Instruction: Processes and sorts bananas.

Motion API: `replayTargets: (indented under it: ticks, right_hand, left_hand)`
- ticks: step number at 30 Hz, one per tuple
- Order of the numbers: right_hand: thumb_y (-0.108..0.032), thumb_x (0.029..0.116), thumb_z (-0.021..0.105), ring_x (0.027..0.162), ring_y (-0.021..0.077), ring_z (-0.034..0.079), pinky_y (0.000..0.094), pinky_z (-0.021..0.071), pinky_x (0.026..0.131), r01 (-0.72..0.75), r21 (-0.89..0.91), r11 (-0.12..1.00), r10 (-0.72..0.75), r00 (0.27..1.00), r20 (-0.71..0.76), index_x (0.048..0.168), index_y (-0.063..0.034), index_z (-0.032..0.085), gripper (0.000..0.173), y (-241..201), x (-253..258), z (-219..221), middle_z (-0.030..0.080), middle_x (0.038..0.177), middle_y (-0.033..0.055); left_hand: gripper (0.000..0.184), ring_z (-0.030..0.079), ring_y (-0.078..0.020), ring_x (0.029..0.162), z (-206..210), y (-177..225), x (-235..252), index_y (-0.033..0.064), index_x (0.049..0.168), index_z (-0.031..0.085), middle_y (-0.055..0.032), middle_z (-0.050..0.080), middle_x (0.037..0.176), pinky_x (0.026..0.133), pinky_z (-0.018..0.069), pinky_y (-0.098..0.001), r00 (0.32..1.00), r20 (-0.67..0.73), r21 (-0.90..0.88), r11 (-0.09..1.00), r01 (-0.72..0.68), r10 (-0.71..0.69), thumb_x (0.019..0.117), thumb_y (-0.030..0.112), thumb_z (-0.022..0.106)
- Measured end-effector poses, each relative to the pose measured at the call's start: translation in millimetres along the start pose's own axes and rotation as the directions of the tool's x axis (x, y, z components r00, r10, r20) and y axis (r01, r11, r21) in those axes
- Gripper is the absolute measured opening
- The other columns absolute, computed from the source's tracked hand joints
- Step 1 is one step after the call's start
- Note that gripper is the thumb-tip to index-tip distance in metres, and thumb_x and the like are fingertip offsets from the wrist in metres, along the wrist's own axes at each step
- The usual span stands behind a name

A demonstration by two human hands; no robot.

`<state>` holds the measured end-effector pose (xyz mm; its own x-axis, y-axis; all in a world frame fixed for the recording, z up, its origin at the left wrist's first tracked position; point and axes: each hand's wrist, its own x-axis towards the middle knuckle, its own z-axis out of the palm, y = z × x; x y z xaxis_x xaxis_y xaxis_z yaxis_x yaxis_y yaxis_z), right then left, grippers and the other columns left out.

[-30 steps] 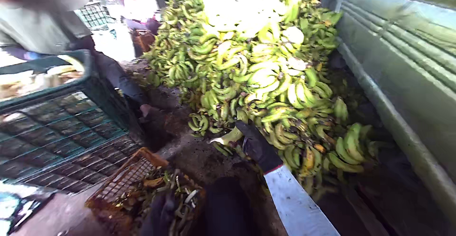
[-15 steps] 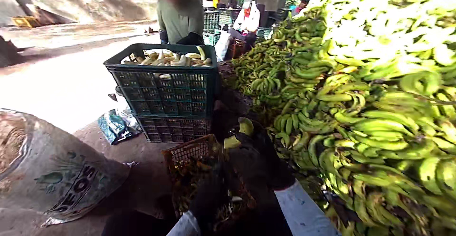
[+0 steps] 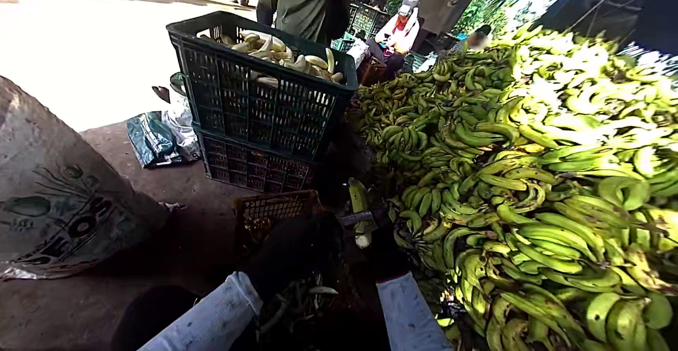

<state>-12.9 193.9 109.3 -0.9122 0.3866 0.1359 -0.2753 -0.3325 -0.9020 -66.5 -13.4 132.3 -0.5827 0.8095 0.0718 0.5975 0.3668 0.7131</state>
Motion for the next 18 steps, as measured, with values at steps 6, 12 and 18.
replayTargets:
  ticks: [6,12,18]
  right_hand:
    - [-0.047,0.1096,0.029,0.056,0.0128,0.064,0.0276,0.0567,0.047,-0.256,0.252,0.933,0.256,0.966,0.034,0.115,-0.0073,0.059,0.050,35,-33,17,0.066,0.078,0.0063]
    - [-0.049,0.1076,0.036,0.055,0.0123,0.064,0.0293,0.0562,0.045,-0.109,0.112,0.988,0.119,0.988,-0.094,0.119,-0.0087,0.058,0.047,27,-31,-3,0.066,0.077,0.0049]
    - [-0.037,0.1091,0.037,0.079,0.0114,0.070,0.0284,0.0618,0.067,0.056,0.003,0.998,-0.055,0.990,-0.126,0.120,-0.0072,0.056,0.037,10,-20,-6,0.070,0.093,0.0049]
  left_hand:
    - [0.043,0.066,-0.0442,0.105,-7,-21,17,0.0206,0.143,0.059,-0.0219,0.067,0.118,0.083,0.0530,-0.0633,0.904,-0.389,0.163,0.953,0.256,-0.177,0.1032,0.037,0.057]
    - [0.039,0.065,-0.0196,0.077,-15,-28,6,0.0201,0.123,0.064,-0.0035,0.067,0.092,0.069,0.0567,-0.0472,0.973,-0.224,-0.174,0.984,0.022,-0.062,0.1023,0.052,0.054]
    - [0.043,0.066,-0.0155,0.093,20,-5,-10,0.0216,0.134,0.061,-0.0021,0.067,0.108,0.083,0.0570,-0.0442,0.999,0.016,-0.328,0.944,-0.040,0.048,0.1030,0.051,0.052]
